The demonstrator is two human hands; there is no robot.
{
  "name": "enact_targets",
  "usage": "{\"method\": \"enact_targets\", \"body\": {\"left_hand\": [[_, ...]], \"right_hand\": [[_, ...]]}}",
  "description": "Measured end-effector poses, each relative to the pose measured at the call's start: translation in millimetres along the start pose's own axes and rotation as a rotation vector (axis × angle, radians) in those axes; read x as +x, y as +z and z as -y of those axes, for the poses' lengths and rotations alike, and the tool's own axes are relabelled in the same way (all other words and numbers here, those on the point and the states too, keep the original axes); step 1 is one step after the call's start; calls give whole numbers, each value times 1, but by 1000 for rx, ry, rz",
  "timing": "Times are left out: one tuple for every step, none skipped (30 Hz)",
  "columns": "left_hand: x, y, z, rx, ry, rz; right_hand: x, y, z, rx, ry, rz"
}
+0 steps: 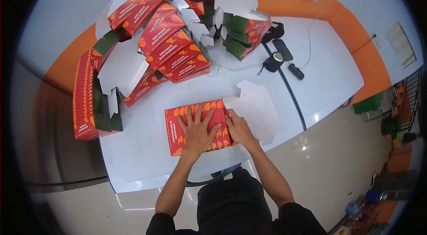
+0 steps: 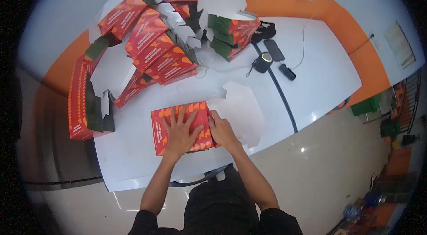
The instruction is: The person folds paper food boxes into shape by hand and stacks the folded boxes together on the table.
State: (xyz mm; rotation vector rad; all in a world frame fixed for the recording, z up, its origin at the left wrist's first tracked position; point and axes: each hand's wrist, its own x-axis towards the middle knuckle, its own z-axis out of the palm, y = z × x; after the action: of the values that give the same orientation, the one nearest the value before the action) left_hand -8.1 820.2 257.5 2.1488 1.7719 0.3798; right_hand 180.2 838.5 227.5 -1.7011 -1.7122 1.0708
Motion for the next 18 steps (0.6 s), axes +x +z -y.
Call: {"method": "enact_targets", "body": {"left_hand": [[8, -3, 1, -6, 5, 7], [12, -4, 2, -13, 7, 21], [17, -4, 1, 29, 28, 20], [26, -5, 0, 72, 53, 10], [29, -3, 0, 114, 77, 1], [30, 4, 3, 137, 109, -21], [32, 14, 9, 157, 146, -45], [35, 22, 13, 175, 185, -71], [35, 24, 14, 188, 192, -82], [35, 24, 14, 199, 199, -97], [34, 25, 15, 208, 203, -111], [33, 27, 16, 208, 201, -106], [34, 28, 18, 208, 197, -102], [35, 29, 18, 210, 195, -98], [36, 27, 15, 215, 188, -92], [35, 24, 12, 222, 183, -85], [34, 23, 10, 229, 178, -77], [34, 24, 10, 225, 180, -76]], "right_hand": [[4, -1, 1, 6, 8, -14], [4, -2, 1, 13, 23, -25], [3, -2, -1, 21, 35, -36], [3, -1, -3, 10, 32, -77], [3, -2, 0, 64, 63, -72], [1, -5, 6, 116, 97, -66], [-2, -5, 8, 166, 131, -64], [-3, -1, 7, 206, 113, -78], [-5, 6, 6, 246, 94, -97], [-5, 9, 5, 283, 71, -116], [-6, 7, 5, 333, 86, -68], [-7, 1, 6, 380, 99, -20], [-6, -4, 5, 428, 110, 29], [-6, -6, 1, 434, 110, 59], [-1, 0, -11, 551, 59, 63], [5, 10, -28, 670, 6, 65], [6, 15, -39, 788, -48, 65], [5, 4, -42, 816, 28, 114]]}}
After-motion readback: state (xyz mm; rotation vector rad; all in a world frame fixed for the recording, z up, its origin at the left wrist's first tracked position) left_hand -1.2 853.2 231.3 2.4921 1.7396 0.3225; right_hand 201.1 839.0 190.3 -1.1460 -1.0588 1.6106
